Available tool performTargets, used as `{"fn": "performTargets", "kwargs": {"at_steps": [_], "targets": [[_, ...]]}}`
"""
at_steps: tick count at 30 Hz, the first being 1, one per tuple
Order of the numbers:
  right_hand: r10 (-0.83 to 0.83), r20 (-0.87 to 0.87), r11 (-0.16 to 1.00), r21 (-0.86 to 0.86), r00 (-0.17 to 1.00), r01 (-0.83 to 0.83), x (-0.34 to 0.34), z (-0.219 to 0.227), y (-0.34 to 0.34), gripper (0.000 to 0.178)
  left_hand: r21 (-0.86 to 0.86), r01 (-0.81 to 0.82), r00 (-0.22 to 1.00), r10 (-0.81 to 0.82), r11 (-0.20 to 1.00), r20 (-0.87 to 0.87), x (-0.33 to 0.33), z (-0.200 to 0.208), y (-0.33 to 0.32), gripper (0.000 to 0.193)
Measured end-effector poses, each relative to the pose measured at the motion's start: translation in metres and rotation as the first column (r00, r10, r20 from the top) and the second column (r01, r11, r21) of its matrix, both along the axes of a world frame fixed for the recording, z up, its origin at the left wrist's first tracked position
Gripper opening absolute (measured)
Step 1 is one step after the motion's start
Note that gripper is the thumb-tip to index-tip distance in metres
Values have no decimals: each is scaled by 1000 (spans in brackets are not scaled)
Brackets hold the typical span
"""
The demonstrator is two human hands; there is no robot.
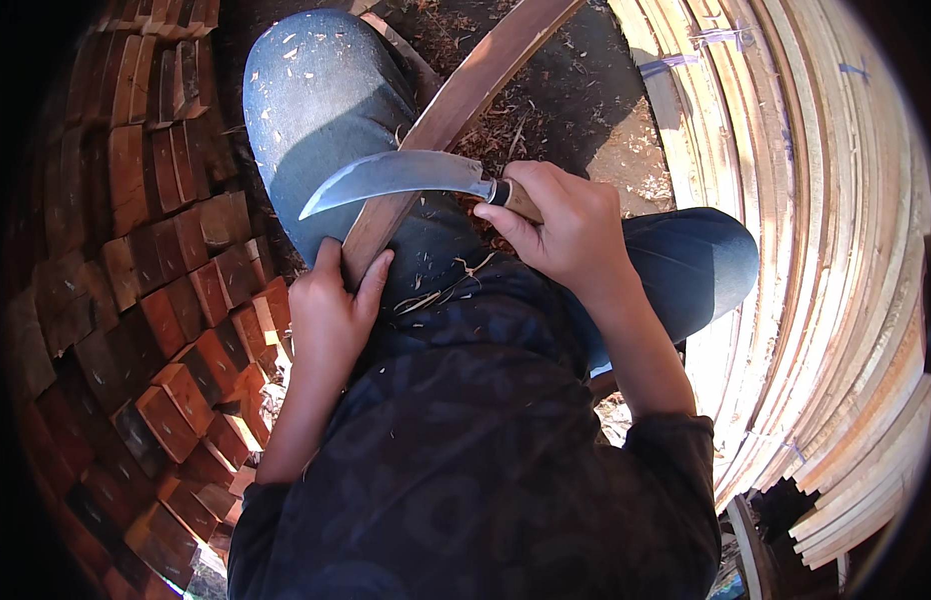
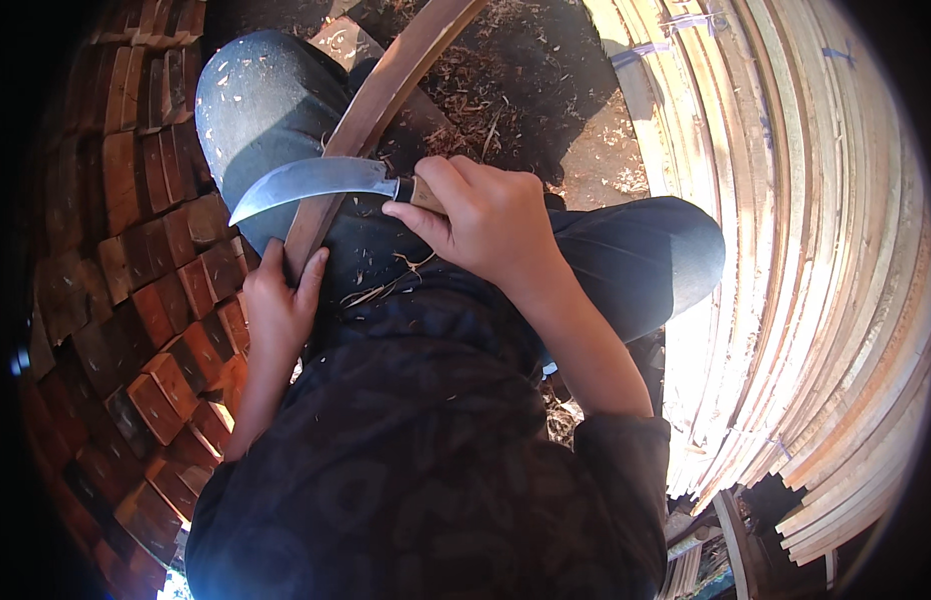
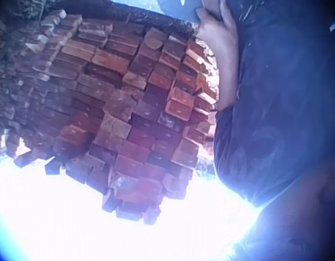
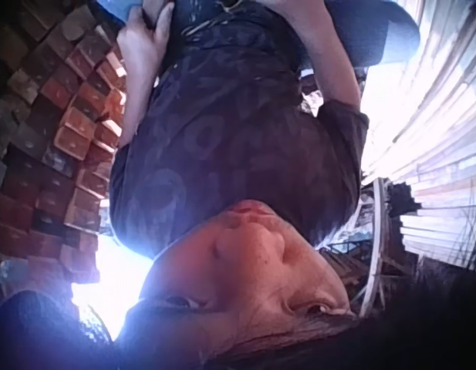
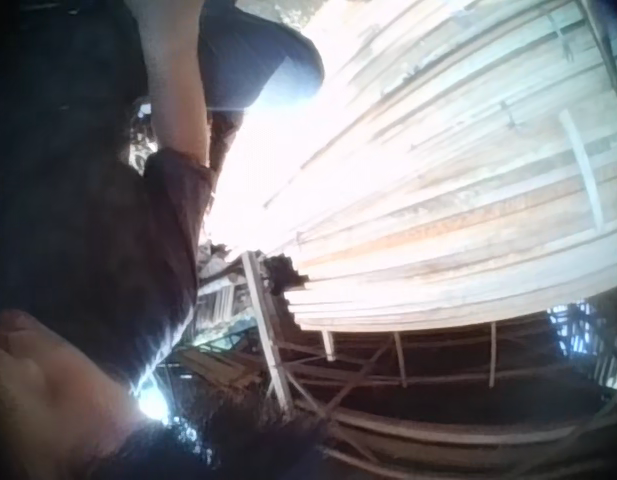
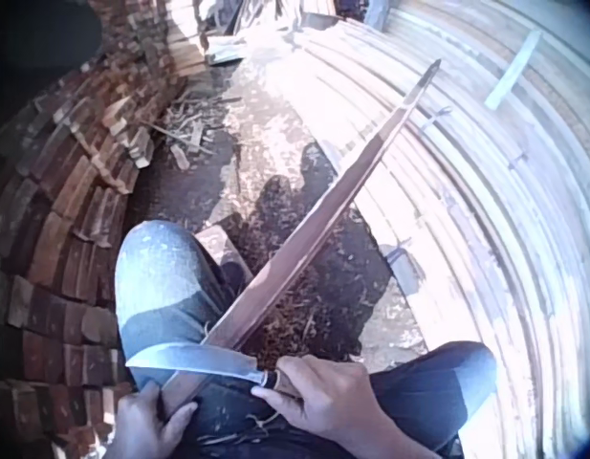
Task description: The person sits on the ground and uses a curved knife to shave thin strips from a long wooden plank held between their legs. They repeatedly scrape the blade along the wood's surface to remove shavings.
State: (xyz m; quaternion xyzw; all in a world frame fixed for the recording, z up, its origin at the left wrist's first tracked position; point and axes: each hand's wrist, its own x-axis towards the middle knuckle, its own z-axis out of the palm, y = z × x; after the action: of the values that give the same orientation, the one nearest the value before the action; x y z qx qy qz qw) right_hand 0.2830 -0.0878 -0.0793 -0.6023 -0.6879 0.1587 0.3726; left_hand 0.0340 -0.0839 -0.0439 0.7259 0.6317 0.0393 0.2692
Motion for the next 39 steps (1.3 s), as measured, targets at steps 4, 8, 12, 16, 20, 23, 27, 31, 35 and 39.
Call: {"fn": "performTargets", "kwargs": {"at_steps": [4, 8, 12, 16, 20, 23, 27, 31, 35, 39], "targets": [[-375, -36, 911, -198, 926, 361, 71, -41, 35, 28, -26, -2, 1000, 2, 1000, -25, 1, 2, 0, 43], [-315, -34, 918, -263, 948, 296, 53, -30, 26, 27, -8, 35, 999, -35, 999, -1, -5, 1, 5, 44], [-121, 155, 990, -59, 980, 131, 39, -30, 23, 36, -39, -2, 1000, 2, 999, 1, -3, 2, 2, 45], [-202, 120, 963, -154, 972, 220, 29, -33, 21, 40, -61, 1, 1000, 1, 998, 26, -3, 3, 2, 45], [-95, 58, 990, -94, 994, 100, 16, -13, 9, 40, -19, 27, 1000, -27, 999, -7, -3, 1, 0, 45], [-363, 89, 900, -225, 928, 374, 52, -10, 40, 41, -7, 2, 1000, -2, 1000, 19, -4, -2, 0, 45], [-262, 151, 933, -211, 953, 290, 61, -6, 53, 45, -38, 22, 999, -21, 999, 24, -4, 3, 4, 44], [-1, 225, 999, -41, 974, 10, 37, -10, 56, 44, -57, -28, 1000, 27, 998, -13, -5, 3, -2, 44], [-90, 182, 993, -54, 979, 101, 28, -21, 54, 44, -15, -14, 999, 15, 1000, 50, 0, 1, 2, 44], [-77, 112, 994, -69, 991, 85, 23, 1, 38, 45, -41, 1, 1000, -1, 999, 12, -7, 1, 2, 43]]}}
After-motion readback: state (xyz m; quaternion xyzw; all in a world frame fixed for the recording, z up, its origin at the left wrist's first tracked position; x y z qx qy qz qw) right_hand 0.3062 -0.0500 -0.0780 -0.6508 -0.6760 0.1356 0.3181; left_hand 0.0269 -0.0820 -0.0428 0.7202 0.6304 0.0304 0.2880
